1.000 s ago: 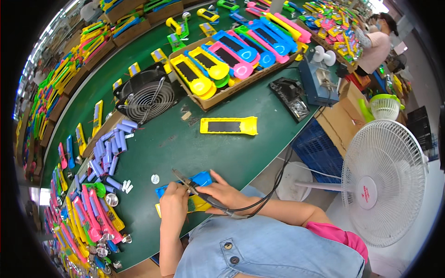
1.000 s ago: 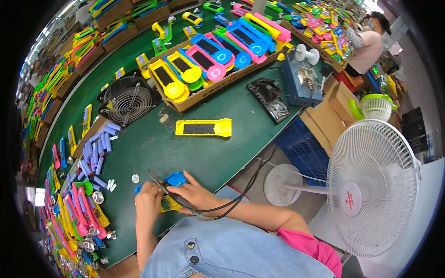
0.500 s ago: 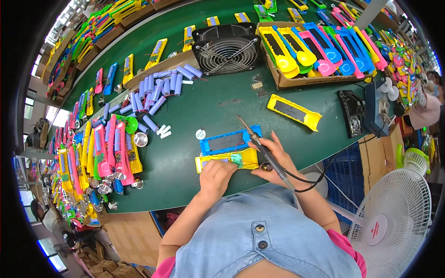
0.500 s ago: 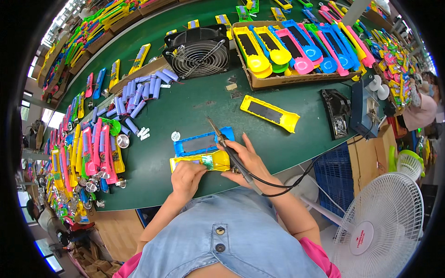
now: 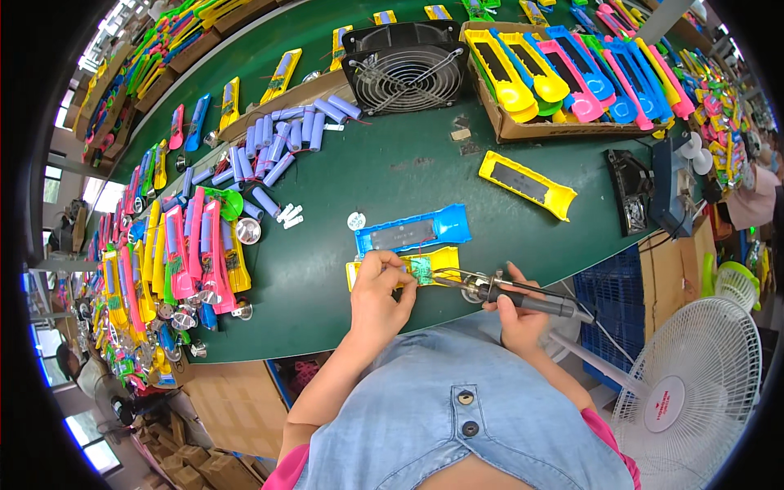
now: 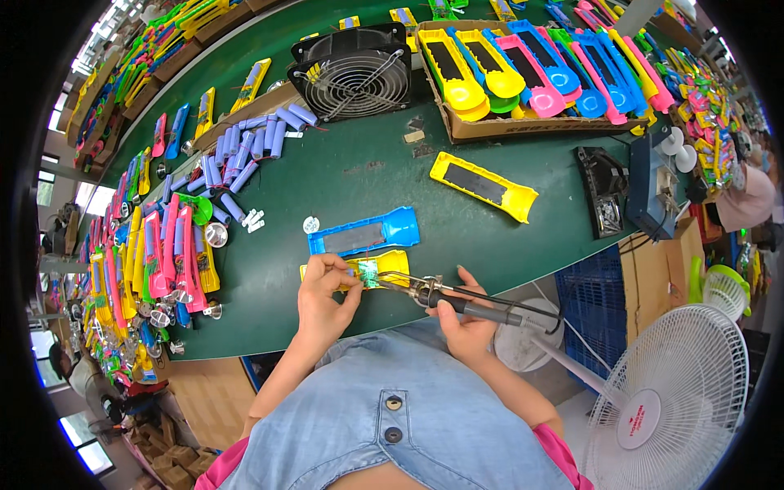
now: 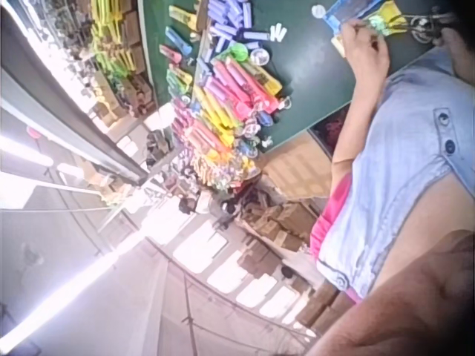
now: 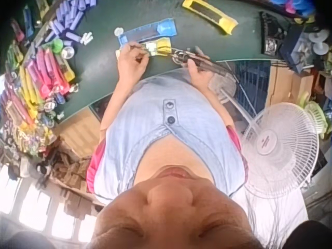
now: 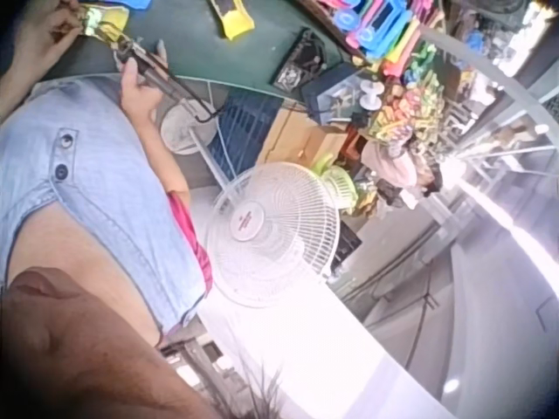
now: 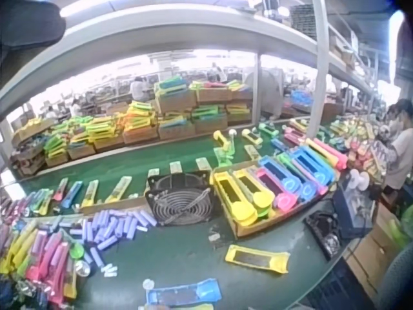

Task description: The person solders internal components into flashlight casings by connecting circuit boards, wires, batteries, and lenses into the casings using a soldering iron.

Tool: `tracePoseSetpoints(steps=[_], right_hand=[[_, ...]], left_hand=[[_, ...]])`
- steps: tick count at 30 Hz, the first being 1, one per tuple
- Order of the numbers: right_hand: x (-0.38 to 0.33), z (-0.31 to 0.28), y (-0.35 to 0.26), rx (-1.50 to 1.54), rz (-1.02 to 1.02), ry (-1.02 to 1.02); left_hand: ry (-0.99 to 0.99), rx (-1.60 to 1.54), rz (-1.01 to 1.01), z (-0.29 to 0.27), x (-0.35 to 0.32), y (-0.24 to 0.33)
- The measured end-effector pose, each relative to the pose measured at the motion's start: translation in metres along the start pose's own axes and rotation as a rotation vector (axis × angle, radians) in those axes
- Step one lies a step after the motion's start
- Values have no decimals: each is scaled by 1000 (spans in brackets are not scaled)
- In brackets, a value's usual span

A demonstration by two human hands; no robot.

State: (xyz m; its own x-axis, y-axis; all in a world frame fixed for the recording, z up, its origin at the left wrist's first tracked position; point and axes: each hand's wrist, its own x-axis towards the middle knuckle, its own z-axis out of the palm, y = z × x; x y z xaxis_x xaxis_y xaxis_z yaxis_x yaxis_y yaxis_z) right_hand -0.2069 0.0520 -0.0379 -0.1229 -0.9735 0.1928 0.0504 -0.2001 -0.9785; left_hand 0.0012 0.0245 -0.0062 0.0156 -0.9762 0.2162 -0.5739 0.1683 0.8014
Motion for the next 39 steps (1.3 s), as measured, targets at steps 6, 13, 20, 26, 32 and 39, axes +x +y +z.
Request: tracePoseSetpoints(steps=[6, 13, 20, 26, 32, 39], right_hand=[[1, 8, 1, 95, 103, 6], [3, 16, -2, 156, 193, 29], [5, 11, 3, -28, 62, -32], [11, 11, -8, 41, 28, 32], [10, -1, -1, -137, -95, -60], [7, 1, -2, -123, -80, -15]], left_hand=[[4, 69, 22, 1, 0, 2], [-22, 101, 23, 0, 2, 2], [-21, 134, 32, 0, 4, 5], [-92, 112, -20, -4, 10, 9], [-136, 155, -22, -6, 13, 10], [-121, 92, -46, -5, 8, 14]])
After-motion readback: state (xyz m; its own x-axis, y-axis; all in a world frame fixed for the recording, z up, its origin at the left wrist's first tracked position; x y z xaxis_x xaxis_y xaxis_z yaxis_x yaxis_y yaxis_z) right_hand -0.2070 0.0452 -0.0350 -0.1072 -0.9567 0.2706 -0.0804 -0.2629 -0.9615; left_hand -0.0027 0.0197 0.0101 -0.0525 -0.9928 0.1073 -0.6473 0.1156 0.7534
